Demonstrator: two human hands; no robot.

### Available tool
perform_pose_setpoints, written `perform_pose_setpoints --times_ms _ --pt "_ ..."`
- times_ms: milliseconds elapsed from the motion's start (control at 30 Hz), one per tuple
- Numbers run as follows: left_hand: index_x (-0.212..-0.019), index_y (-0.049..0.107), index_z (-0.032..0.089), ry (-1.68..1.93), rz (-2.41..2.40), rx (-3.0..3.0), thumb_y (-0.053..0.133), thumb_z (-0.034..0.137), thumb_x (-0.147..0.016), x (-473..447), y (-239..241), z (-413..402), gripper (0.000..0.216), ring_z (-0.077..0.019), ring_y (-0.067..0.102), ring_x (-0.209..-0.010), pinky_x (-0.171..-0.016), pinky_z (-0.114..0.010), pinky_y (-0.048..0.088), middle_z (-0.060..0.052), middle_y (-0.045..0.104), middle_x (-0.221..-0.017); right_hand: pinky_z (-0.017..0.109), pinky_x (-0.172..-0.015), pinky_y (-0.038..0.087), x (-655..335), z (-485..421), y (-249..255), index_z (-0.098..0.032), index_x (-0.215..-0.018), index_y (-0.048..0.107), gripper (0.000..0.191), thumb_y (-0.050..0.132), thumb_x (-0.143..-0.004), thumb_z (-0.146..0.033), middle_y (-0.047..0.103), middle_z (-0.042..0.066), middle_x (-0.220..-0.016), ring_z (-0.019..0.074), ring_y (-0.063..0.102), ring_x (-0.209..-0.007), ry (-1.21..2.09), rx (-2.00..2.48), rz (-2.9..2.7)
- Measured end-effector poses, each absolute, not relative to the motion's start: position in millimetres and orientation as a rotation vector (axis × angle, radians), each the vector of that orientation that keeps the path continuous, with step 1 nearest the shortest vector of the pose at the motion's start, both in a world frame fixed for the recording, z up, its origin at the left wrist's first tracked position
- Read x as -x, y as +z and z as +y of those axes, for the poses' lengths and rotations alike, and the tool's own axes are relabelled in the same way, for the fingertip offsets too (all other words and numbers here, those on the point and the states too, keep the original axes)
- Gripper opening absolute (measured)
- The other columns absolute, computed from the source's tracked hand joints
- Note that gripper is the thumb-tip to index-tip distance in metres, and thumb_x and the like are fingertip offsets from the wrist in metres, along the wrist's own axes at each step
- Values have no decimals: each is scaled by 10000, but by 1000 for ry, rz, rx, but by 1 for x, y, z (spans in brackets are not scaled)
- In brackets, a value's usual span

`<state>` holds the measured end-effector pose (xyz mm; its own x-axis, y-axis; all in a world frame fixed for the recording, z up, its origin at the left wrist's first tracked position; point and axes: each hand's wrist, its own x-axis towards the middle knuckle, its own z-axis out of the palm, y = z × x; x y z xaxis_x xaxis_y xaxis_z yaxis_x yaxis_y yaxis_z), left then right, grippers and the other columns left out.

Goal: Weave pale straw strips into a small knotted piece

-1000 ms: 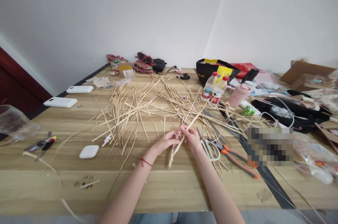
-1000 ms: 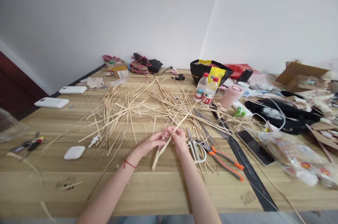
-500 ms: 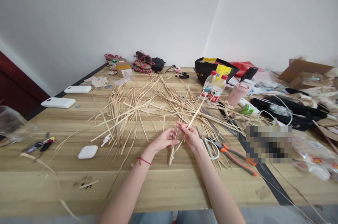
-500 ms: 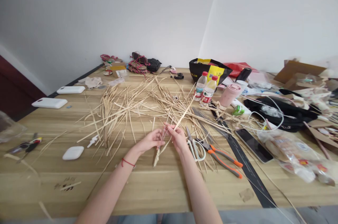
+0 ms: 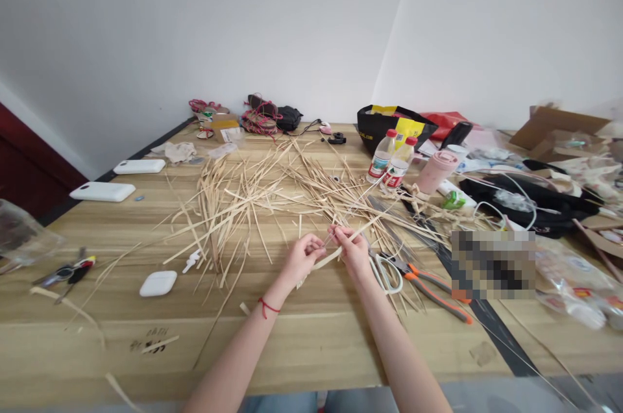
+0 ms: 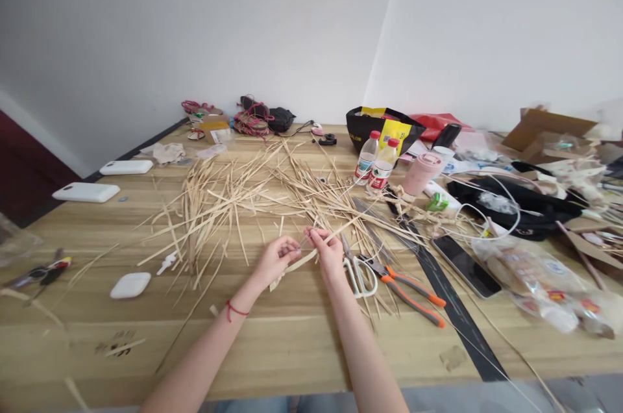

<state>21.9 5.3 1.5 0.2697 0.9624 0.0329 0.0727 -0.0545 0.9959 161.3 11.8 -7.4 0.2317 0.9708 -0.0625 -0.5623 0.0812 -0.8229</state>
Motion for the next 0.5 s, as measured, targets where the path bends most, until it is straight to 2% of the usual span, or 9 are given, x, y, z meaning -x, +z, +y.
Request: perform_pose_setpoints --times_ms 500 --pt "-788 560 162 1068 1064 -1418 605 248 -723 -24 4 3 116 -139 571 -669 -642 -252 448 0 591 -690 308 -802 532 -157 8 0 -166 -707 621 247 791 -595 -306 718 57 -854 192 675 -842 1289 798 -559"
